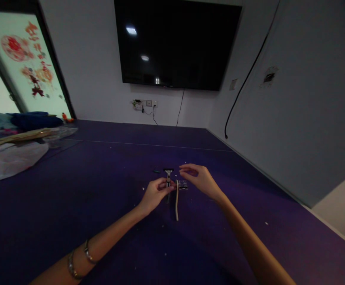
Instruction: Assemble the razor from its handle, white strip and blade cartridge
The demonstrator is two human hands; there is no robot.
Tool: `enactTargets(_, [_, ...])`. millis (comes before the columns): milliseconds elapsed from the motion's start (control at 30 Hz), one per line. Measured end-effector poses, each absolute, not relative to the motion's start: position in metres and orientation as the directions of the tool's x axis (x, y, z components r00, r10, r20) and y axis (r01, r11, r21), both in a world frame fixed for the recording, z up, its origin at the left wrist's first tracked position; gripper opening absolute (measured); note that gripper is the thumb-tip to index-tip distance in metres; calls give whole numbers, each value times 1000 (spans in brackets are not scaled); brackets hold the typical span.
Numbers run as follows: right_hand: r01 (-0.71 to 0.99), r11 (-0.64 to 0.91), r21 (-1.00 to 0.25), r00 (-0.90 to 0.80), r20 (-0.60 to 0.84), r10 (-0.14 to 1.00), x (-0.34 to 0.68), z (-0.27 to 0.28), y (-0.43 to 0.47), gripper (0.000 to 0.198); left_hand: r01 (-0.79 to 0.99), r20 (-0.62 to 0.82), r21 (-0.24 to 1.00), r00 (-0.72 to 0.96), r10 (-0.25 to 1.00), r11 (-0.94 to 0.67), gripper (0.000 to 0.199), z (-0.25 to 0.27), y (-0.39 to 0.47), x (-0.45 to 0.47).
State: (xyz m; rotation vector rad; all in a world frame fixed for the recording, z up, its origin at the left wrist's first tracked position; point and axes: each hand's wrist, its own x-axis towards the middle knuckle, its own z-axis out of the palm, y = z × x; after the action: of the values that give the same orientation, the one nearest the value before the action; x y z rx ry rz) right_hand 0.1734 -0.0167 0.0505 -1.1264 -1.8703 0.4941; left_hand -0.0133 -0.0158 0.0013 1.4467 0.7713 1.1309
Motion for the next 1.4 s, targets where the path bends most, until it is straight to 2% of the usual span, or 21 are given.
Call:
enactTargets(100, [600,444,-666,-292,334,896,170,48,-20,22,-90,252,967,243,937,-237,23,6,-12,-17])
enactTargets(233, [769,388,-508,-333,201,921,149,45,-33,27,-71,272,962,150,950,-264,22,9,-8,-19])
enactTargets(367, [890,288,-353,-226,208,952,120,36,-44,35,-55,274,962,111,955,-269,22,9,-6,-20])
enactTargets(500, [955,225,-193,-167,280,946,102,26,-48,31,-62,251,967,111,962,-246,21,8,-6,-20])
enactTargets(667, [962,243,-127,-201,275,940,97,23,-50,23,-69,274,961,117,955,-267,22,4,-6,-20])
enactTargets(833, [948,239,-208,-178,273,945,96,21,-47,21,-11,262,965,123,957,-263,24,2,-2,-20])
enactTargets(967, [872,260,-415,-159,262,952,101,16,-37,23,73,270,956,171,948,-285,23,-3,8,-23])
enactTargets(1033, [802,194,-565,-129,152,980,106,12,-30,26,74,246,961,204,948,-266,23,-7,16,-26])
enactTargets(1133, [676,-10,-737,-75,-83,994,114,4,-19,29,32,192,979,182,964,-201,26,-12,29,-34])
enactTargets(1233, [603,-132,-786,-81,-225,971,122,-8,-10,34,6,161,987,129,978,-163,27,-10,38,-43])
enactTargets(1400, [606,-149,-781,-80,-246,966,127,-26,0,36,27,155,987,94,983,-158,28,-3,41,-52])
